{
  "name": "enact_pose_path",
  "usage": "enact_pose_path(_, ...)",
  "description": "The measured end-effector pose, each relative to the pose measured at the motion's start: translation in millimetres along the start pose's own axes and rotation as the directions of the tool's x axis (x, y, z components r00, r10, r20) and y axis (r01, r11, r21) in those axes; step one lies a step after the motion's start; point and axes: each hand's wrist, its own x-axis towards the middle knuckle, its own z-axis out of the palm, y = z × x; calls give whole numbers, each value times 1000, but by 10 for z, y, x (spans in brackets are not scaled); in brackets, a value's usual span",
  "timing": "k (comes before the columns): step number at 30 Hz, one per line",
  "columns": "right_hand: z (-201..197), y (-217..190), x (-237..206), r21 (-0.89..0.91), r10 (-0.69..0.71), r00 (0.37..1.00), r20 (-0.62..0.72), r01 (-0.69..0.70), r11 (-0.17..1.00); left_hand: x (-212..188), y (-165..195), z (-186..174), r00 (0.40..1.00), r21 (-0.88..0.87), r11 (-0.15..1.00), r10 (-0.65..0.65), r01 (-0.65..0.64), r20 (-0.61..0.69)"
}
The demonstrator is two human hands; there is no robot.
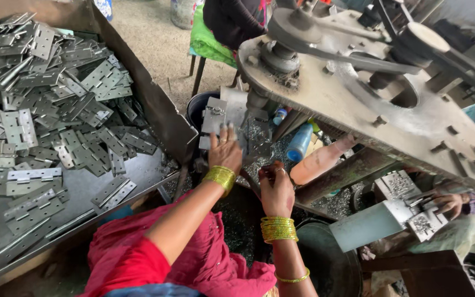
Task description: The person repeatedly picks up small metal plates from a bin and places them into a press machine. They operate the machine's lever to process each plate and then remove the finished piece, continuing this cycle throughout the clip.
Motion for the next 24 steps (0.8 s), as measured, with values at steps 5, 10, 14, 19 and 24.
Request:
enact_pose_path(5, 40, -25, 21, -191, 57, 989, 135, -31, 981, -108, -96, -1, 985, 70, 997, 24, -37, 172)
enact_pose_path(10, 19, 31, 37, -120, 37, 973, 226, -10, 993, 108, 23, -201, 973, 269, 958, 37, -100, 229)
enact_pose_path(14, 134, 338, -36, -164, 47, 960, 275, -1, 986, 177, 60, -245, 966, 304, 949, 2, -83, 258)
enact_pose_path(19, 560, 1029, -556, -407, 285, 908, 308, -145, 902, 260, 42, -112, 989, 270, 963, -27, -14, 149)
enact_pose_path(24, 865, 1442, -993, -374, 314, 892, 324, -184, 909, 139, -27, -65, 999, 147, 988, -42, 40, 11)
